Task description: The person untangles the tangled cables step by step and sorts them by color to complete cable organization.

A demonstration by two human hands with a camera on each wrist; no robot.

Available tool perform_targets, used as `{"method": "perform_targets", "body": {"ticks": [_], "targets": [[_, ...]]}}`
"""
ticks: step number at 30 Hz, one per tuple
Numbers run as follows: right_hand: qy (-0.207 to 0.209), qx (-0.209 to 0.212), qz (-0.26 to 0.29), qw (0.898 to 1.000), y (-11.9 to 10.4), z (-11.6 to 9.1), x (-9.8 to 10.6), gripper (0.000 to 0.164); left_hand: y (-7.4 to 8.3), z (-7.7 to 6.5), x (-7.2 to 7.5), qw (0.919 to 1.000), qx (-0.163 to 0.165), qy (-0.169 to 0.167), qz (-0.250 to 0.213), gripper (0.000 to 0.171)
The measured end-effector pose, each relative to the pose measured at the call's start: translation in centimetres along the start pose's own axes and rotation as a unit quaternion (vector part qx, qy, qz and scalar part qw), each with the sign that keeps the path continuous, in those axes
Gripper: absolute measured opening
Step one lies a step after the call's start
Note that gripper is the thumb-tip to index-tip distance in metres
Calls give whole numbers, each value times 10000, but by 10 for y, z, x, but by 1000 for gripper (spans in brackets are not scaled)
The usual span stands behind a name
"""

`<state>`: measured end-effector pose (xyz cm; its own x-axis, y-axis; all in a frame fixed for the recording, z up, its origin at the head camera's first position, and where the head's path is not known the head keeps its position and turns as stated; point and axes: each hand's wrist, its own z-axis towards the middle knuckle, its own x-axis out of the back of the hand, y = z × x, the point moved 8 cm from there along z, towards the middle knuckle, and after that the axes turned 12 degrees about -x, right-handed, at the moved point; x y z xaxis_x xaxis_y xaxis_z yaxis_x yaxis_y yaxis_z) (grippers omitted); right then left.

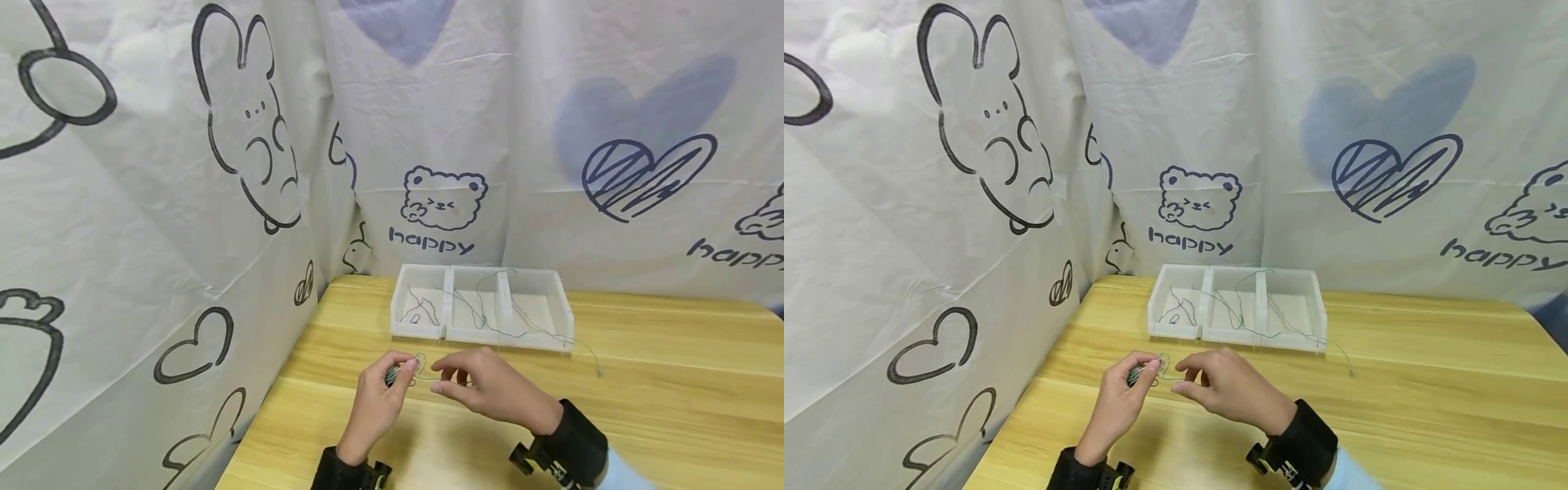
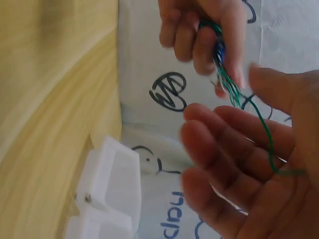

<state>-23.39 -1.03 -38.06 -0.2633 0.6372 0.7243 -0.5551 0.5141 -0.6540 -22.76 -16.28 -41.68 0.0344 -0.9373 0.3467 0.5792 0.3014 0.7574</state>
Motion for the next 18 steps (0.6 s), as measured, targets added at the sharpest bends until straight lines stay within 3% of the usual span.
{"method": "perform_targets", "body": {"ticks": [3,8,13,18], "targets": [[4,-8,33,10000,0,0,-3,31,2,2,-4,10000,-71,-33,-36,21],[396,71,227,9989,2,-1,2,35,5,4,-9,9999,-68,-115,-76,22],[495,451,514,9964,-1,-2,4,46,16,7,-13,9994,-95,-278,-174,21],[628,886,542,9926,-6,-6,6,31,21,7,-17,9985,-229,-499,-44,22]]}}
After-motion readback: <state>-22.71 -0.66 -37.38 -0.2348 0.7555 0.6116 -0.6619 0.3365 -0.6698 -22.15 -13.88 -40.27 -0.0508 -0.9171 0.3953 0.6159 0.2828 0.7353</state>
